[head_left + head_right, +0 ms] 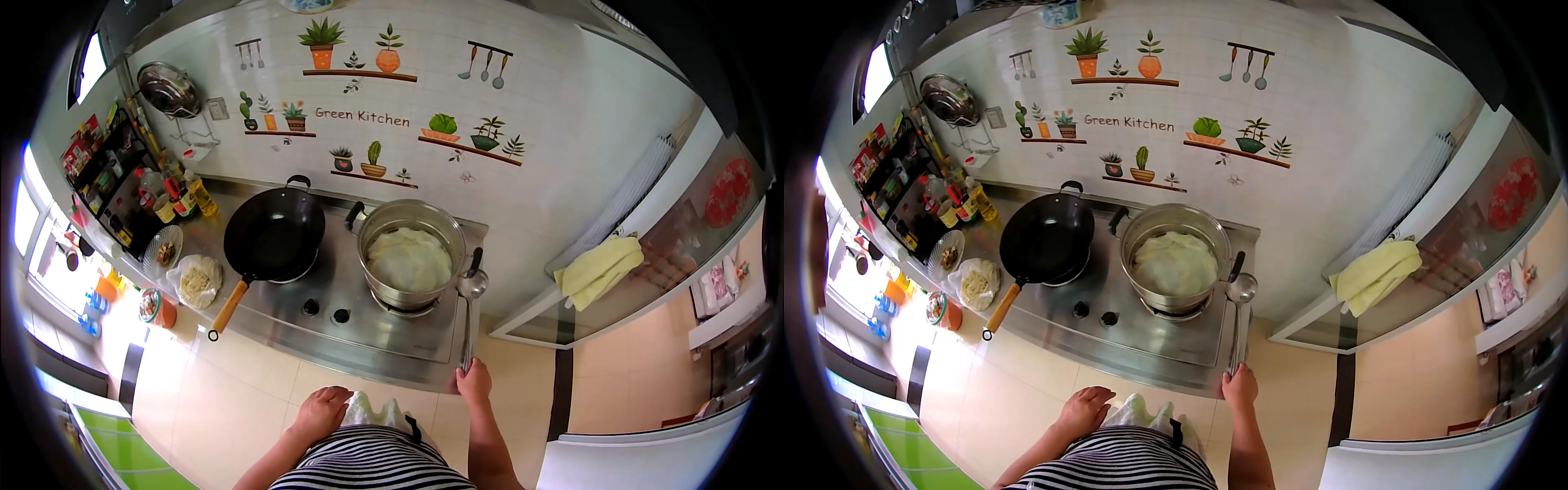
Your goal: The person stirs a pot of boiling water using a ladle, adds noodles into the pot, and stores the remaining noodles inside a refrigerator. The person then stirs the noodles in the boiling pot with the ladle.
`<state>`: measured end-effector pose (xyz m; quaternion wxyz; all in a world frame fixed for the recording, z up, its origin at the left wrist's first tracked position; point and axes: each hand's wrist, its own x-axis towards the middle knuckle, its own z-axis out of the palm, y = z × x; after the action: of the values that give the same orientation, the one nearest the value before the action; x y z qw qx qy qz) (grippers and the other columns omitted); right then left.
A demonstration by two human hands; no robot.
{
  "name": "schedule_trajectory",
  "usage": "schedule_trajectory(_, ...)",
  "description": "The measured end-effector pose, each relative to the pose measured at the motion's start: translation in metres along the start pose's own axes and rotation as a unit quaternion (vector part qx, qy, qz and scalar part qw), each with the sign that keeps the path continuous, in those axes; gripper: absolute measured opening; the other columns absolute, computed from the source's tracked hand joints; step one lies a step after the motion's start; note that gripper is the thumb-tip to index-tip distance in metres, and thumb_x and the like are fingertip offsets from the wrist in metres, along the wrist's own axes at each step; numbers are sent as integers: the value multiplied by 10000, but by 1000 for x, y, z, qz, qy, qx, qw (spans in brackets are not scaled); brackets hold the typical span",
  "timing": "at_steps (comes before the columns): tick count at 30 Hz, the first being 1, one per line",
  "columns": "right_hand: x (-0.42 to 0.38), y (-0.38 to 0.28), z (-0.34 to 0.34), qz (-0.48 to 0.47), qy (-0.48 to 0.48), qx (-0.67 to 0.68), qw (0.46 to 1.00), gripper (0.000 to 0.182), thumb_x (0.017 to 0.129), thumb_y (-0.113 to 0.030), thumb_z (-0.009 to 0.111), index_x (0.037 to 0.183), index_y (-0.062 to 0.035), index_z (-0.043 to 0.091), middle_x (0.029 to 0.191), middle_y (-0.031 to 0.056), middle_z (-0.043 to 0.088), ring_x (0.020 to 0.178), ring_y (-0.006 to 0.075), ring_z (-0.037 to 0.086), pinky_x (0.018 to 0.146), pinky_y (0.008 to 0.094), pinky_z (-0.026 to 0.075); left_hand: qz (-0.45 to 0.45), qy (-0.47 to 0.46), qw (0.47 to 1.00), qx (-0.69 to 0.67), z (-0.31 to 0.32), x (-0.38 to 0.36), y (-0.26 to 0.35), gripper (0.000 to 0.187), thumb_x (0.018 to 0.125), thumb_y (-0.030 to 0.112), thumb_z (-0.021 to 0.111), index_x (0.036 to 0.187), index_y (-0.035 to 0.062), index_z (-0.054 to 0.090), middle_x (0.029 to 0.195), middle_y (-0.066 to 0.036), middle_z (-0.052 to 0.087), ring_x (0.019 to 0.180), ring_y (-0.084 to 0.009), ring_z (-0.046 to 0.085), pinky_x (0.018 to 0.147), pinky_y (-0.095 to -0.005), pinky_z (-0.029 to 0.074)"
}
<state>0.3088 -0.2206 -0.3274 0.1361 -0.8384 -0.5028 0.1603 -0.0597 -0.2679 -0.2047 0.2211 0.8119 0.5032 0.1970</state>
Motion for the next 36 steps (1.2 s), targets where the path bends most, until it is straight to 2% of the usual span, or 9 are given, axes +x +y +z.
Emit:
schedule_trajectory(9,0,-4,-8,-8,-6,0,1000,475,790,-347,728,1148,-68,587,1047,165,631,985,346,623,829,451,515,-10,5,1000,5,1,0,6,279,843,119,642,1120,93,667,1108,-77,654,1027,-286,624,900,-411,511)
schedule_trajectory(12,1,-5,-9,-38,60,-2,997,389,804,-291,722,1107,-71,619,1026,167,632,921,338,635,787,433,523,-14,7,1000,3,-1,1,9,279,847,125,639,1124,96,667,1113,-79,655,1033,-284,624,905,-411,509)
schedule_trajectory(14,7,5,0,-127,143,93,977,217,844,-210,672,1013,-76,646,947,139,617,883,358,619,731,441,520,-20,11,1000,3,-3,-1,10,280,850,128,637,1126,98,666,1114,-80,655,1037,-284,623,907,-410,509)
schedule_trajectory(17,8,-9,-13,-215,149,147,954,125,873,-106,616,983,-65,658,903,143,644,854,359,627,720,432,518,-35,11,999,10,-3,-8,8,283,856,134,631,1135,103,663,1119,-82,655,1045,-282,623,908,-410,509)
schedule_trajectory(21,-2,-45,-21,-254,88,209,940,119,881,-61,590,980,-51,656,888,145,678,835,358,646,717,422,524,-59,13,998,15,-3,-27,2,289,872,150,617,1156,110,652,1133,-82,653,1059,-274,619,920,-406,503)
schedule_trajectory(28,-27,-140,-17,-395,49,248,883,119,930,-82,561,977,-48,664,826,143,687,711,335,656,630,392,515,-109,18,994,16,-25,-56,-23,316,896,165,572,1201,99,624,1169,-77,628,1090,-270,598,934,-389,483)
schedule_trajectory(31,-44,-182,-13,-436,58,259,860,116,936,-82,571,986,-44,668,773,131,672,629,280,639,577,358,501,-120,37,992,13,-36,-61,-55,278,913,164,567,1173,103,645,1161,-86,641,1092,-282,596,947,-392,482)
schedule_trajectory(34,-79,-231,-12,-434,31,275,858,114,936,-75,586,998,-36,674,684,93,621,530,147,542,523,264,454,-136,55,989,8,-69,-69,-86,276,920,165,559,1172,90,641,1125,-102,649,1053,-294,610,919,-402,491)
schedule_trajectory(36,-111,-270,-10,-431,18,284,856,116,934,-64,586,1000,-33,676,673,93,617,539,149,558,527,269,462,-133,91,987,13,-93,-85,-111,250,915,145,564,1139,77,652,1022,-116,669,954,-308,638,839,-413,519)
